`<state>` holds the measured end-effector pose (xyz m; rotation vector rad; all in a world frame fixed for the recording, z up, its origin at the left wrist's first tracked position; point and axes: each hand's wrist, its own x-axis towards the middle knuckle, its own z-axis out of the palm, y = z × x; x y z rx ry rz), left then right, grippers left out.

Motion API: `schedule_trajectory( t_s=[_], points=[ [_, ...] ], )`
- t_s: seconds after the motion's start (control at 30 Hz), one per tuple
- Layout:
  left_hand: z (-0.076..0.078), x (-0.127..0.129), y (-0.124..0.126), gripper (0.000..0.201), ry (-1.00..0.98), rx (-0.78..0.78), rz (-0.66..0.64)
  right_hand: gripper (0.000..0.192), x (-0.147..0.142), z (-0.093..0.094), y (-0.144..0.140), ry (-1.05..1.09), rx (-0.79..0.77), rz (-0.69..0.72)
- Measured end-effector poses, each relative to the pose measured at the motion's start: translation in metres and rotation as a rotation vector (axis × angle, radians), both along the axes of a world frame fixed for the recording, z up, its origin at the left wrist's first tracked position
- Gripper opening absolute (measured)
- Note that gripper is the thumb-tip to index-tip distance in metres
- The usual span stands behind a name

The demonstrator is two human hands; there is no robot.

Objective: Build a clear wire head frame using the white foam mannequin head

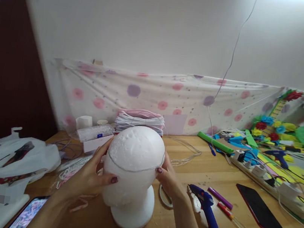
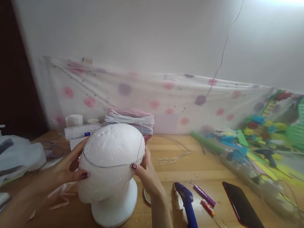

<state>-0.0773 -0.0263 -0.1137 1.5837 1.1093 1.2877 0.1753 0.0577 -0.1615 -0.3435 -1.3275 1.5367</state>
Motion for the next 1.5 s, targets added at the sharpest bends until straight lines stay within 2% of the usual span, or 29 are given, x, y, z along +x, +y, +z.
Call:
schedule_trajectory(
  t_s=[0.2, 0.37, 0.5, 0.67, 0.83, 0.97, 1.03, 1.1, 1.17, 1.23, 1.3, 1.4, 1.5],
  points=[
    [0.017, 0.001, -0.004, 0.113, 0.146, -0.002, -0.040, 0.082, 0.002, 0.001, -0.001, 0.004, -0.044, 0.060],
    [0.018, -0.005, -0.002, 0.125, 0.242, 0.005, -0.044, 0.092, 0.001, 0.006, -0.004, -0.007, -0.068, 0.063],
    [0.022, -0.012, 0.003, 0.130, 0.285, 0.058, -0.051, 0.091, -0.003, 0.015, -0.004, 0.038, -0.021, 0.064],
    [0.034, -0.008, 0.004, 0.132, 0.280, 0.108, -0.059, 0.083, -0.005, 0.022, 0.000, 0.042, 0.062, 0.037],
    [0.043, -0.007, 0.003, 0.143, 0.406, 0.108, -0.054, 0.093, 0.003, 0.023, 0.004, -0.031, 0.102, -0.009],
    [0.058, -0.015, 0.009, 0.146, 0.577, 0.183, -0.003, 0.088, 0.005, 0.027, 0.006, -0.063, 0.132, -0.027],
    [0.067, -0.016, 0.013, 0.140, 0.661, 0.215, -0.002, 0.084, 0.003, 0.030, 0.008, -0.045, 0.134, -0.029],
    [0.074, -0.014, 0.017, 0.128, 0.643, 0.202, -0.043, 0.080, 0.000, 0.030, 0.011, -0.004, 0.134, -0.035],
    [0.078, -0.008, 0.022, 0.105, 0.520, 0.170, -0.054, 0.075, -0.004, 0.027, 0.013, 0.043, 0.142, -0.066],
    [0.080, 0.001, 0.026, 0.076, 0.380, 0.198, 0.012, 0.069, -0.007, 0.022, 0.016, 0.080, 0.149, -0.134],
    [0.083, 0.010, 0.031, 0.056, 0.275, 0.257, 0.084, 0.062, -0.010, 0.017, 0.017, 0.115, 0.144, -0.213],
    [0.091, 0.024, 0.032, 0.043, 0.227, 0.302, 0.106, 0.051, -0.014, 0.013, 0.015, 0.201, 0.117, -0.276],
    [0.105, 0.038, 0.027, 0.041, 0.320, 0.355, 0.107, 0.039, -0.019, 0.016, 0.008, 0.280, 0.059, -0.290]
  ],
)
